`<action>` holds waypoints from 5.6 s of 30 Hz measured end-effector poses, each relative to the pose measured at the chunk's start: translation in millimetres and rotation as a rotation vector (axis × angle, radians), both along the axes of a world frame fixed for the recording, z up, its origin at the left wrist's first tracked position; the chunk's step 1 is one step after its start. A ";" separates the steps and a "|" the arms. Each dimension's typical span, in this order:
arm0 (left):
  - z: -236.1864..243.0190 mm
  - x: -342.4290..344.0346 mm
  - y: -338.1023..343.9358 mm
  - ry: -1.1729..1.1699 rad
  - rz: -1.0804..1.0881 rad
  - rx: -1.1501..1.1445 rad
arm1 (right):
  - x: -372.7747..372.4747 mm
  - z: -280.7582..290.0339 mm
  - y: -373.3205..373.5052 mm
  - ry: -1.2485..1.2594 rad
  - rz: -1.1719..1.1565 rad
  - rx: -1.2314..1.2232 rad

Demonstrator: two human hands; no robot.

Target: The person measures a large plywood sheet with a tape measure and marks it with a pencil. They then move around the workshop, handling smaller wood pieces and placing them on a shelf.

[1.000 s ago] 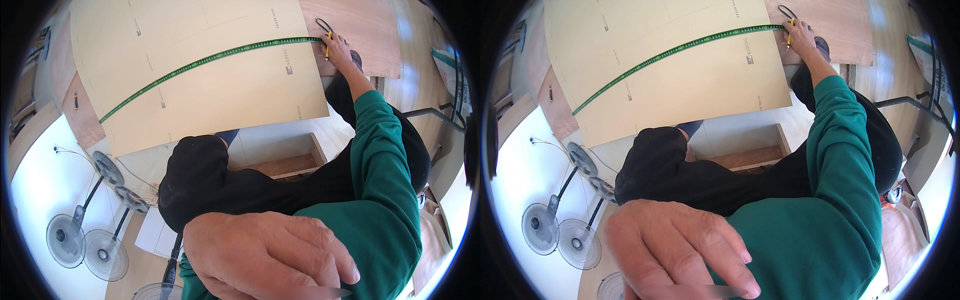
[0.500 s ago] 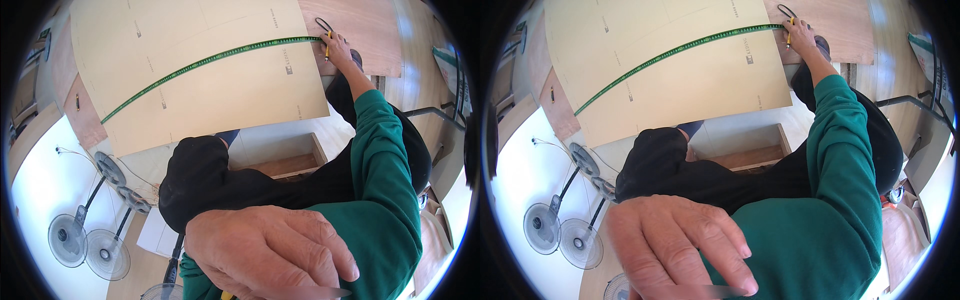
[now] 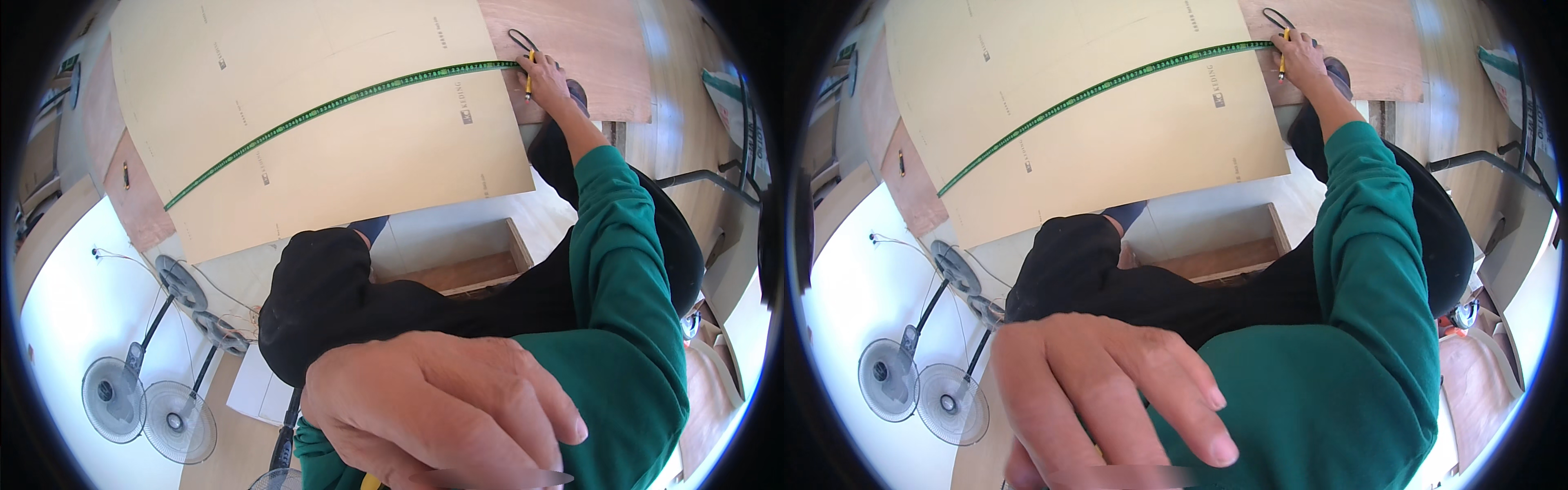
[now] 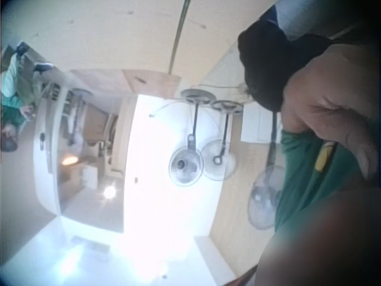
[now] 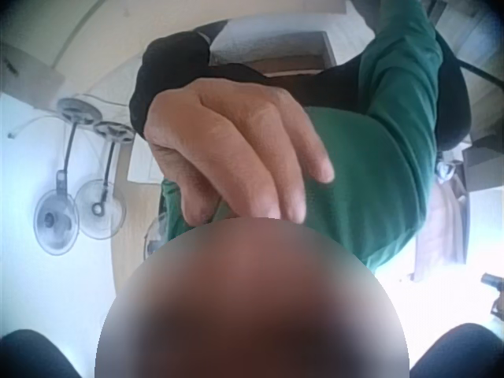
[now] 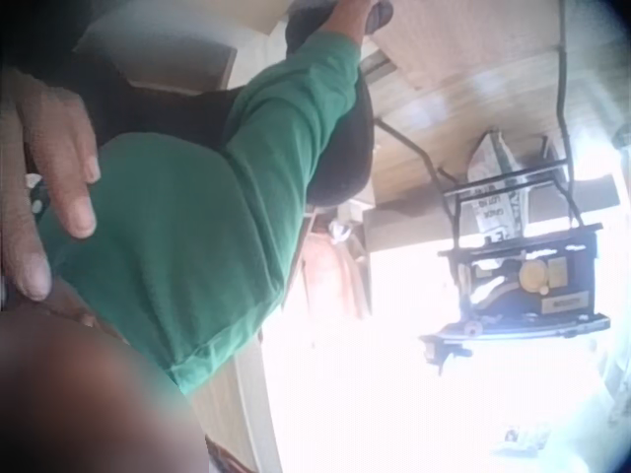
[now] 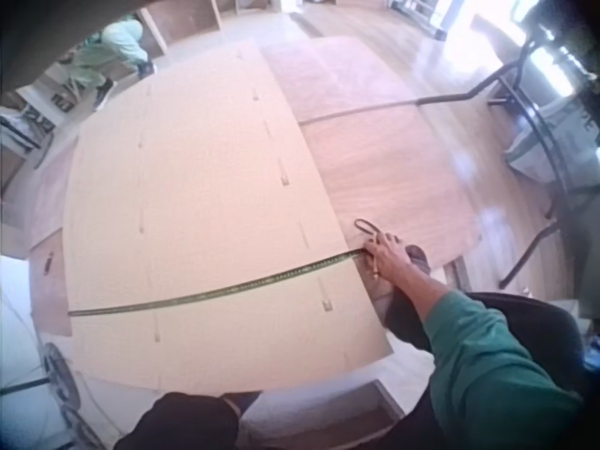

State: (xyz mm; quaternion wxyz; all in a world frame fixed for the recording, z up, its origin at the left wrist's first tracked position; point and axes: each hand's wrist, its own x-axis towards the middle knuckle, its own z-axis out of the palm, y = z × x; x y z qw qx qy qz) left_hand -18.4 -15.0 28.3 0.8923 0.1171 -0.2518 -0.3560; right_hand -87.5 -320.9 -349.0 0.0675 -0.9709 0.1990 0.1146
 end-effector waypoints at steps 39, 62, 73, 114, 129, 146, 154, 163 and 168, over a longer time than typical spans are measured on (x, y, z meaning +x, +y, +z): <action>18.3 -14.1 14.8 0.057 0.218 0.106 | 10.1 2.5 -2.4 0.069 -0.024 0.024; -5.3 -5.8 37.7 -1.668 0.316 1.493 | 70.9 168.0 17.5 0.040 0.263 0.206; -17.2 7.6 44.7 -1.545 0.159 1.609 | 47.6 352.7 61.5 0.049 0.359 0.134; -13.9 1.5 -10.0 0.523 -0.117 0.669 | 19.8 409.2 162.6 -0.932 0.032 0.584; -21.6 -26.0 -7.4 0.529 -0.209 0.892 | 18.2 374.9 196.9 -0.775 0.113 0.715; -24.0 -3.7 -18.0 0.545 -0.004 0.732 | 25.1 372.1 198.9 -0.879 0.121 0.710; -30.6 4.6 -12.5 0.636 -0.016 0.634 | 30.1 363.6 206.4 -0.787 0.107 0.619; -32.6 -4.0 -3.4 0.697 -0.020 0.672 | 21.6 362.5 207.0 -0.734 0.174 0.681; -33.8 -7.9 10.0 0.690 -0.058 0.701 | 7.0 363.5 212.3 -0.822 0.236 0.629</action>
